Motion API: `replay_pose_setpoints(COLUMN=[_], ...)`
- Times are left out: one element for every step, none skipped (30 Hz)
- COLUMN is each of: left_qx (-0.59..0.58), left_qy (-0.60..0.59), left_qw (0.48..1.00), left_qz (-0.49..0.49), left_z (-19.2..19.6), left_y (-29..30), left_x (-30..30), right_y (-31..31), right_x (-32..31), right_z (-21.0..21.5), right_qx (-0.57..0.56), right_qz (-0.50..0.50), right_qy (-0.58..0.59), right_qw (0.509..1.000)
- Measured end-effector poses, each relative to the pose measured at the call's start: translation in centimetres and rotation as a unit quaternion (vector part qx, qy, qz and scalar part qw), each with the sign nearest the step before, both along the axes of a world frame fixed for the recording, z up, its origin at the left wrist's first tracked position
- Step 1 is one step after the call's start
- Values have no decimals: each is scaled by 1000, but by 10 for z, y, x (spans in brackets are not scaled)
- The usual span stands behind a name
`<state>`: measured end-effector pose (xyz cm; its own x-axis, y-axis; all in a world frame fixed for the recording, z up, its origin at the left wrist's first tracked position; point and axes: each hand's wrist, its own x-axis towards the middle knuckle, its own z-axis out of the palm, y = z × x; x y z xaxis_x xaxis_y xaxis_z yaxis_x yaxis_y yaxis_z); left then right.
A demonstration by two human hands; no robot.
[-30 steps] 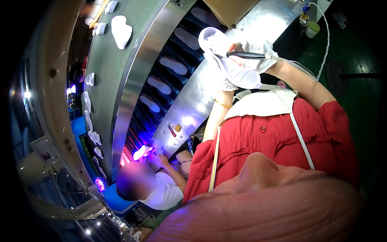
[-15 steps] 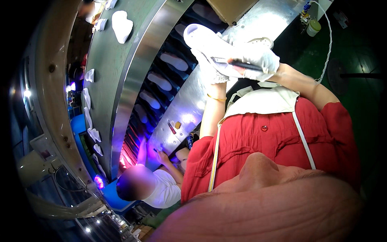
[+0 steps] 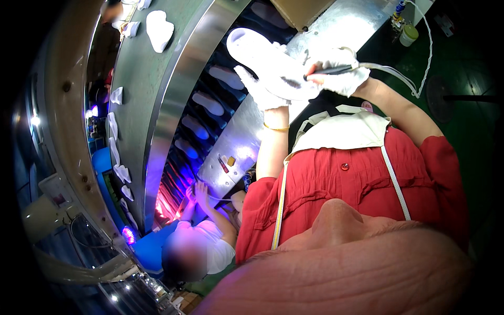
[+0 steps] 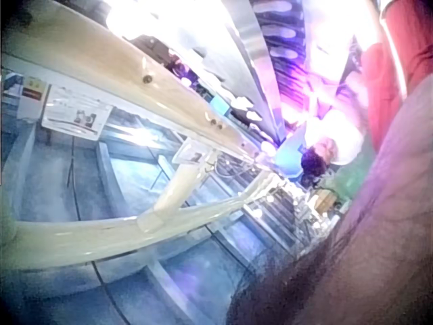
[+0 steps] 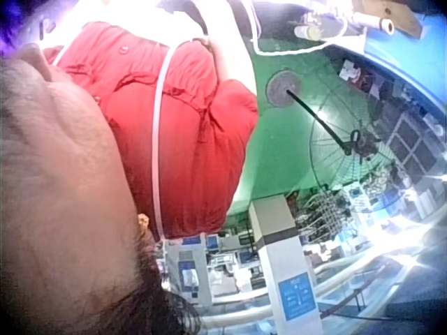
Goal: The person wipes the bottom of shoe soles with a tool and then places the soles onto an assembly line conveyor.
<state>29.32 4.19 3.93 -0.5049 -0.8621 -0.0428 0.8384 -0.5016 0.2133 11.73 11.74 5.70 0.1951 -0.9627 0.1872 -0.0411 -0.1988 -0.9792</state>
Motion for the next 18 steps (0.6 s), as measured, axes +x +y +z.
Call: replay_pose_setpoints(left_qx=[-25,-49,-61,-61,-75,-88,-70,-69,-52,-35,-7,-7,-52,-96,-97,-98,-89,-80], left_qy=[-16,-29,-31,-30,-76,-121,-134,-135,-142,-148,-87,-87,-81,-77,-80,-81,-73,-65], left_qw=[1000,998,997,997,994,988,988,988,987,987,995,995,995,992,991,991,993,994], left_qz=[-7,-19,-28,-29,2,33,34,40,47,56,47,44,32,24,36,37,34,32], left_z=[4,5,6,3,-4,-9,-13,-11,-8,-6,-4,-3,0,3,3,5,8,11], left_y=[7,14,20,21,22,21,18,17,16,14,11,11,13,15,15,15,15,14], left_x=[-2,-5,-6,-9,-11,-11,-11,-8,-5,-1,-3,-6,-8,-9,-9,-10,-10,-11], right_y=[-3,-3,-3,-3,-3,-3,1,4,7,10,14,10,3,-2,-1,0,1,1], right_x=[0,-4,-7,-7,-4,-3,-1,11,16,20,21,18,12,9,9,12,14,16], right_z=[-2,-5,-8,-12,-14,-15,-14,-11,-5,2,2,-1,-5,-9,-15,-18,-19,-20], right_qx=[-17,-34,-22,-22,-44,-65,-77,-80,-130,-180,-107,-107,36,177,105,105,-3,-111], right_qz=[-26,-57,-69,-70,-72,-74,-41,-44,-31,-19,0,-3,-4,-1,-28,-27,-33,-39], right_qy=[-16,-30,-53,-52,-60,-67,-77,-36,8,51,4,5,-47,-100,-138,-139,-87,-34], right_qw=[999,997,996,996,995,993,993,995,991,982,994,994,998,979,984,984,996,992])
